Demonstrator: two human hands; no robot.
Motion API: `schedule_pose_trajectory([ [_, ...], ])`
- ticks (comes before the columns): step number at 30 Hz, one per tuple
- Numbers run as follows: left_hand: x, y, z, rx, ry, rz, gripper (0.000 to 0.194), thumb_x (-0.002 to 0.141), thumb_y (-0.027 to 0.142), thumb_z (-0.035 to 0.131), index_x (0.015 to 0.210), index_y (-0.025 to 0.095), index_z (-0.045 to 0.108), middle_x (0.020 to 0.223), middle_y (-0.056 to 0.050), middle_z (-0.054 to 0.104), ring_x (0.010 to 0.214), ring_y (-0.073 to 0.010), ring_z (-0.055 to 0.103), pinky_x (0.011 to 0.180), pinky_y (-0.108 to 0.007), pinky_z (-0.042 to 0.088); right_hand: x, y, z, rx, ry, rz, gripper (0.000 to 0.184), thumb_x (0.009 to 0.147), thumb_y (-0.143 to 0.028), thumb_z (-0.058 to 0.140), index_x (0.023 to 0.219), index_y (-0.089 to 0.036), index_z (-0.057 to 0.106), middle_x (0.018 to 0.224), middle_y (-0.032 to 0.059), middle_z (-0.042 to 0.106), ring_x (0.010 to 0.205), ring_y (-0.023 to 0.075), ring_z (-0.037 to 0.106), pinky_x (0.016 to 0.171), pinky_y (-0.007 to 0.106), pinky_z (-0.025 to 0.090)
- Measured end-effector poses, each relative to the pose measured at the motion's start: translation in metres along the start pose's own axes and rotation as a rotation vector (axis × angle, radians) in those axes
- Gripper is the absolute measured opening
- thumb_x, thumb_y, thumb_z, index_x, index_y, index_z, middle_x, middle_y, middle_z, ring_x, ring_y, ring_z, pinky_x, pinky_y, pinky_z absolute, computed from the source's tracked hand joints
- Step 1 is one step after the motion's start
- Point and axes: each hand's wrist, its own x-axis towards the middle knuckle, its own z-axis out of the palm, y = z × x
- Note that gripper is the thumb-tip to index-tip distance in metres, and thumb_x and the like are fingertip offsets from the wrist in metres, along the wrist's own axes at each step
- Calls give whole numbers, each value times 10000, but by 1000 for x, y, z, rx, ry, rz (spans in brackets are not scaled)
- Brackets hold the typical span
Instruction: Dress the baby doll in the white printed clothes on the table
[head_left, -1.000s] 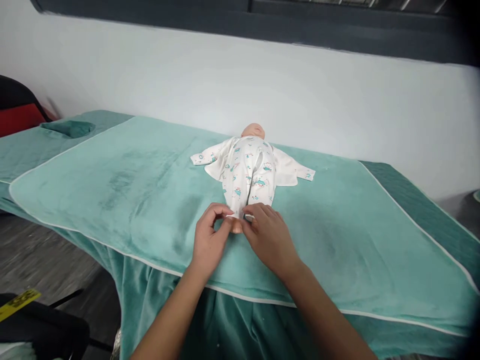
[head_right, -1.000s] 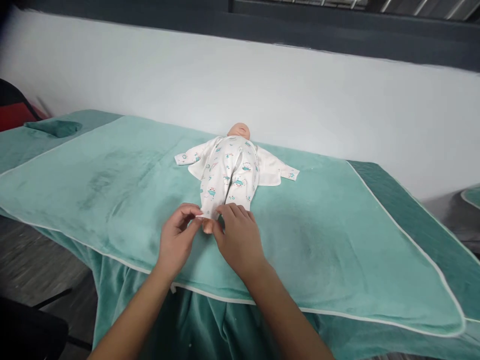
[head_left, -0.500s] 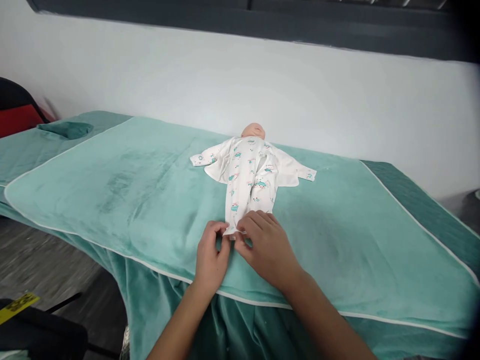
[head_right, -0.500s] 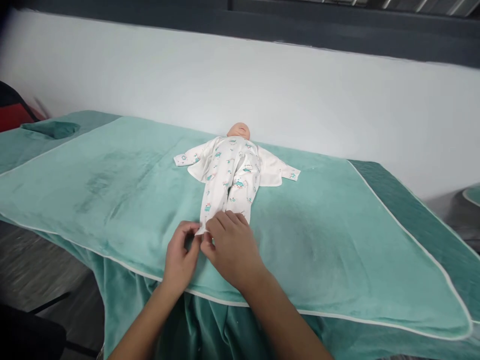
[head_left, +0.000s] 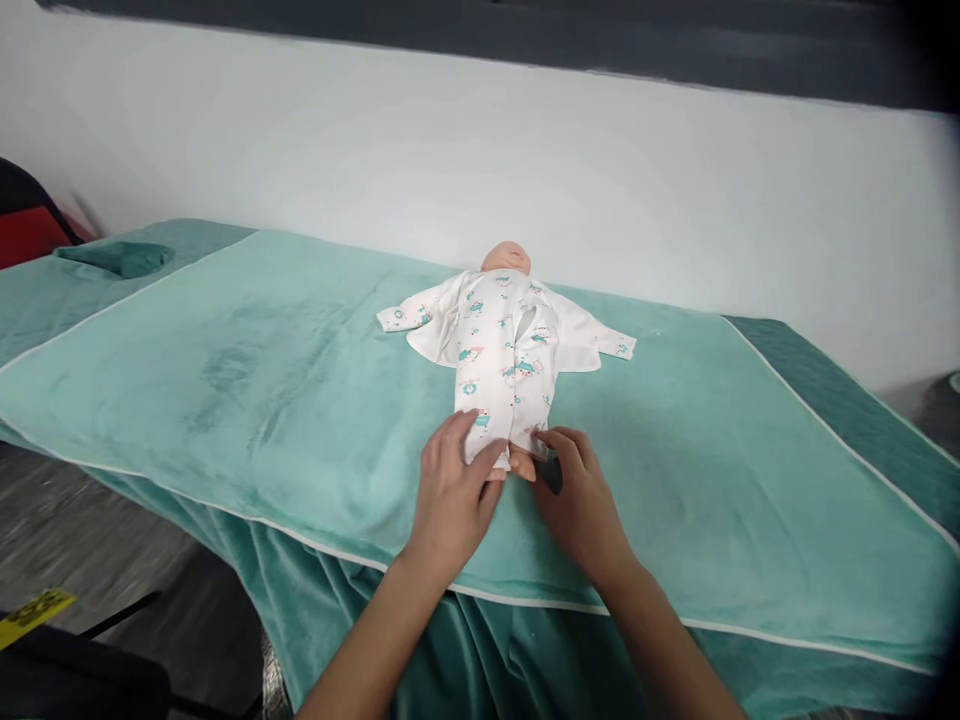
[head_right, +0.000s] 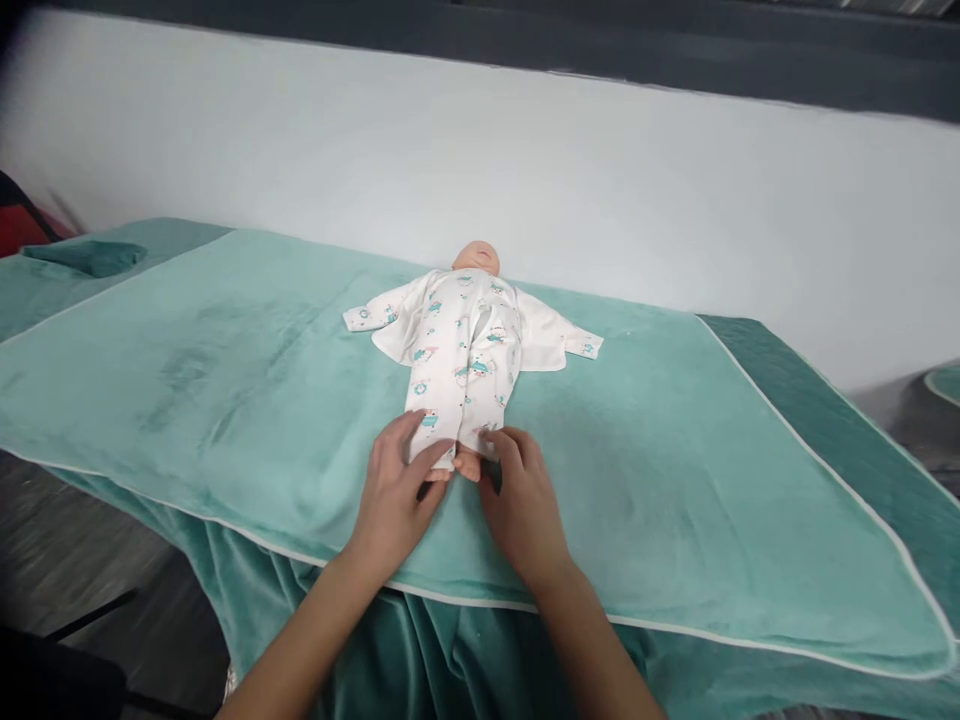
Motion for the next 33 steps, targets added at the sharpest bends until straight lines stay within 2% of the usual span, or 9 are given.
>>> schedule_pose_trajectory([
  [4, 4, -1, -5, -26, 47, -18, 414, 881, 89, 586, 1268, 235, 558, 1515, -142, 343, 1423, -312, 347, 1113, -535, 413, 11, 0, 6, 110, 14, 85, 142, 900, -113, 577, 994, -219, 579, 969, 26, 608, 886, 190, 578, 783, 339, 478],
  [7, 12, 7, -15, -31, -59, 35, 498, 863, 79, 581, 1331, 237, 519, 1533, -125, 370, 1478, -317, 276, 1179, -567, 331, 10, -9, -5, 242, 39, 25, 94, 925, -130, 559, 943, -221, 573, 904, 5, 590, 821, 155, 564, 740, 301, 462],
  [10, 24, 18, -21, -23, -196, 55, 472, 884, 137, 588, 1336, 246, 505, 1457, -88, 507, 1470, -300, 304, 1209, -585, 260, 7, -24, -25, 350, 73, -51, 99, 940, -129, 549, 964, -224, 564, 915, 6, 585, 835, 141, 569, 742, 286, 466],
  [16, 35, 25, -10, -63, -275, 27, 217, 906, 215, 626, 1111, 226, 554, 1117, -39, 679, 1135, -223, 600, 1216, -596, 186, 8, -28, -42, 331, 1, -90, 102, 958, -152, 559, 969, -228, 626, 922, 28, 615, 833, 151, 597, 737, 297, 484],
  [19, 35, 20, -6, -97, -307, 34, 40, 937, 242, 593, 956, 226, 563, 948, 4, 684, 1001, -192, 628, 1212, -598, 174, 5, -19, -40, 308, -28, -96, 126, 960, -168, 566, 1009, -237, 658, 954, 39, 639, 874, 166, 621, 765, 307, 505],
  [22, 37, 16, -9, -170, -326, 42, 71, 961, 244, 548, 900, 237, 584, 906, 18, 680, 961, -177, 623, 1210, -577, 197, 2, -15, -43, 342, -62, -92, 123, 962, -185, 578, 1016, -244, 672, 952, 33, 646, 859, 162, 629, 753, 296, 512],
  [25, 39, 17, -15, -233, -277, 38, 91, 940, 186, 547, 885, 239, 596, 931, 14, 677, 969, -165, 621, 1217, -546, 215, 4, -18, -51, 371, -88, -94, 116, 968, -194, 577, 1014, -243, 672, 953, 31, 645, 859, 158, 632, 750, 289, 510],
  [28, 36, 21, -19, -274, -152, 13, 98, 896, 146, 583, 849, 232, 582, 974, 5, 669, 1008, -160, 621, 1221, -527, 234, 7, -22, -56, 358, -58, -106, 117, 971, -191, 576, 1026, -245, 663, 963, 29, 639, 877, 153, 629, 755, 284, 502],
  [33, 15, 20, -20, -293, -1, -15, 134, 860, 100, 597, 877, 232, 583, 1197, -51, 620, 1224, -210, 538, 1157, -508, 358, -8, -15, -45, 271, -55, -91, 86, 980, -192, 550, 1003, -234, 622, 959, 40, 625, 881, 166, 614, 761, 302, 502],
])
